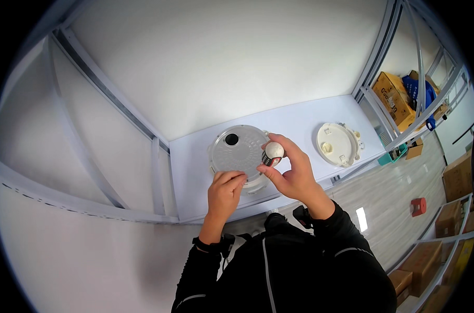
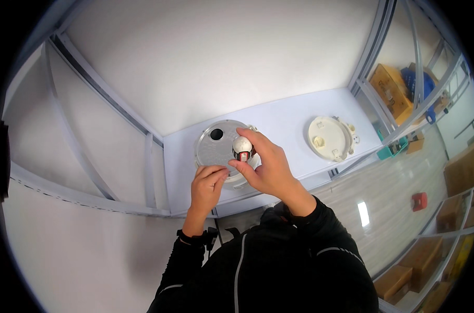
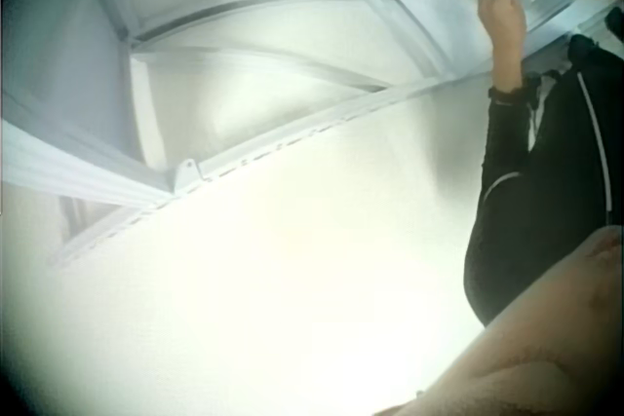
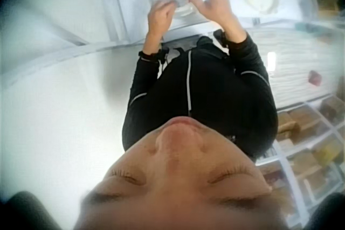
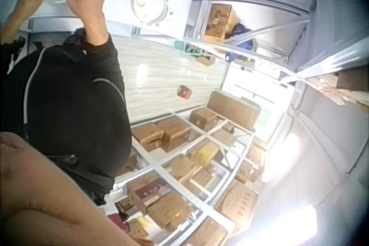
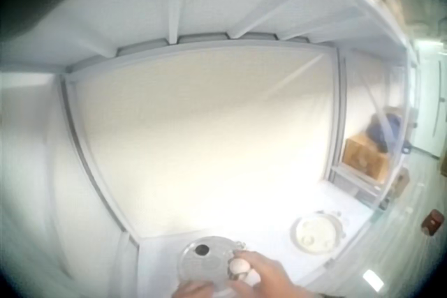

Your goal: The person assembles a white cylindrical appliance on a workbench. They place a small white component into the interior, use a red-handled screwdriver to tighten screws on the side, and then secure a perforated metal lid onto the top.

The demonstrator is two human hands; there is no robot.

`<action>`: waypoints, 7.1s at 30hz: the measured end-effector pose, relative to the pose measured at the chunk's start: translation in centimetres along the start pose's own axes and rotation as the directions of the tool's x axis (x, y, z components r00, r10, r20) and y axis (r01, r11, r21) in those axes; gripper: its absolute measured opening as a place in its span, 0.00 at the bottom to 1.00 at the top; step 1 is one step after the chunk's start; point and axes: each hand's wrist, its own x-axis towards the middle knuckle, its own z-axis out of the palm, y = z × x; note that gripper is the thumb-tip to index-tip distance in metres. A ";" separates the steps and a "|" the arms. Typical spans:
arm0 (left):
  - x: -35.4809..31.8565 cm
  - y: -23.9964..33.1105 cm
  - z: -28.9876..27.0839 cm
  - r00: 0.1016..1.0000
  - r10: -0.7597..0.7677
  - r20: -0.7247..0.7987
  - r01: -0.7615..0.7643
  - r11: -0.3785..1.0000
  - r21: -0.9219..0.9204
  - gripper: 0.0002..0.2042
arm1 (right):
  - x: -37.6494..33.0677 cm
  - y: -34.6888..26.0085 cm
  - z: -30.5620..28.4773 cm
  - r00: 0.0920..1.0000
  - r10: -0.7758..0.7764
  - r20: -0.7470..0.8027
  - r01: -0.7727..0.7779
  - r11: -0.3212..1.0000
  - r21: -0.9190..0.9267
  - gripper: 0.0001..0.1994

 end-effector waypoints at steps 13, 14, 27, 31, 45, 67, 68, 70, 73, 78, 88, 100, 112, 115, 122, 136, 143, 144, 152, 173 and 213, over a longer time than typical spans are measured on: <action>-0.2 0.1 0.0 0.996 -0.050 0.069 0.055 0.996 -0.066 0.06 | 0.1 -0.3 0.3 1.000 -0.027 0.003 0.027 1.000 0.007 0.34; -0.2 0.1 0.1 0.997 -0.043 0.065 0.047 0.997 -0.059 0.06 | 0.1 -0.2 0.4 0.999 -0.044 -0.010 0.044 0.999 0.010 0.33; -0.9 0.1 1.1 0.999 0.013 -0.043 -0.015 1.000 -0.026 0.08 | -0.8 0.0 0.9 0.999 0.000 0.052 -0.007 0.991 0.137 0.39; -1.2 -0.3 1.6 0.998 -0.007 -0.055 0.004 0.998 -0.061 0.08 | -1.2 0.4 1.2 0.998 0.023 0.051 -0.033 0.980 0.195 0.39; -1.5 -0.6 1.9 0.997 -0.041 -0.063 0.038 0.998 -0.056 0.07 | -0.7 -0.3 1.2 0.995 -0.037 0.097 0.027 0.994 0.103 0.38; -1.7 -0.6 2.2 0.995 -0.074 -0.074 0.066 0.992 -0.108 0.08 | 1.3 -1.6 1.5 0.985 -0.157 0.076 0.153 0.987 0.055 0.33; -1.7 -0.6 2.1 0.994 -0.080 -0.072 0.072 0.991 -0.112 0.08 | 1.4 -1.6 1.3 0.985 -0.153 0.079 0.150 0.987 0.050 0.31; -1.7 -0.5 2.0 0.996 -0.065 -0.067 0.059 0.994 -0.093 0.08 | 0.8 -1.3 1.2 0.986 -0.132 0.101 0.132 0.991 0.006 0.29; -1.5 -0.3 1.7 0.997 -0.043 -0.066 0.038 0.996 -0.076 0.08 | 0.8 -1.4 1.0 0.980 -0.153 0.127 0.160 0.986 -0.049 0.28; -1.7 -0.6 1.8 0.996 -0.042 -0.079 0.036 0.996 -0.078 0.08 | 1.9 -2.7 2.3 0.984 -0.177 -0.006 0.177 0.980 0.091 0.30; -1.5 -0.5 1.7 0.997 -0.044 -0.058 0.040 0.997 -0.064 0.09 | 1.7 -2.6 2.6 0.966 -0.251 -0.053 0.254 0.966 0.040 0.29; -1.4 -0.6 1.4 0.997 -0.061 -0.042 0.058 0.995 -0.079 0.09 | 1.9 -2.5 1.7 0.970 -0.240 0.025 0.241 0.969 -0.049 0.29; -1.4 -0.6 1.5 0.997 -0.069 -0.037 0.065 0.994 -0.092 0.07 | 0.9 -1.4 2.0 0.976 -0.219 0.005 0.219 0.971 -0.097 0.28; -1.5 -0.7 1.7 0.997 -0.065 -0.049 0.060 0.994 -0.095 0.07 | 2.0 -2.7 3.0 0.974 -0.209 -0.089 0.211 0.977 0.021 0.27; -1.6 -0.8 1.4 0.997 -0.056 -0.053 0.051 0.996 -0.077 0.07 | 1.2 -1.8 1.9 0.981 -0.191 0.040 0.194 0.976 -0.094 0.24; -1.5 -0.8 1.2 0.999 -0.037 -0.027 0.035 0.997 -0.072 0.08 | 1.4 -2.1 2.1 0.969 -0.237 0.073 0.244 0.963 -0.112 0.29; -1.3 -0.6 1.3 0.998 -0.040 -0.045 0.036 0.996 -0.080 0.08 | 2.0 -2.8 3.4 0.984 -0.181 0.000 0.180 0.978 0.110 0.31; -1.3 -0.6 1.3 0.998 -0.045 -0.037 0.042 0.996 -0.077 0.08 | 1.9 -2.7 3.4 0.987 -0.157 0.038 0.152 0.981 0.120 0.32; -1.4 -0.7 1.4 0.998 -0.063 -0.022 0.061 0.996 -0.070 0.09 | 2.2 -2.9 3.1 0.981 -0.192 0.032 0.193 0.981 -0.022 0.34; -1.3 -0.8 1.6 0.997 -0.066 -0.034 0.064 0.996 -0.061 0.08 | 2.4 -1.7 2.5 0.961 -0.251 0.112 0.247 0.968 0.047 0.28; -1.5 -0.7 1.6 0.998 -0.055 -0.033 0.052 0.996 -0.073 0.10 | 1.9 -3.0 2.4 0.967 -0.189 0.168 0.197 0.980 -0.032 0.36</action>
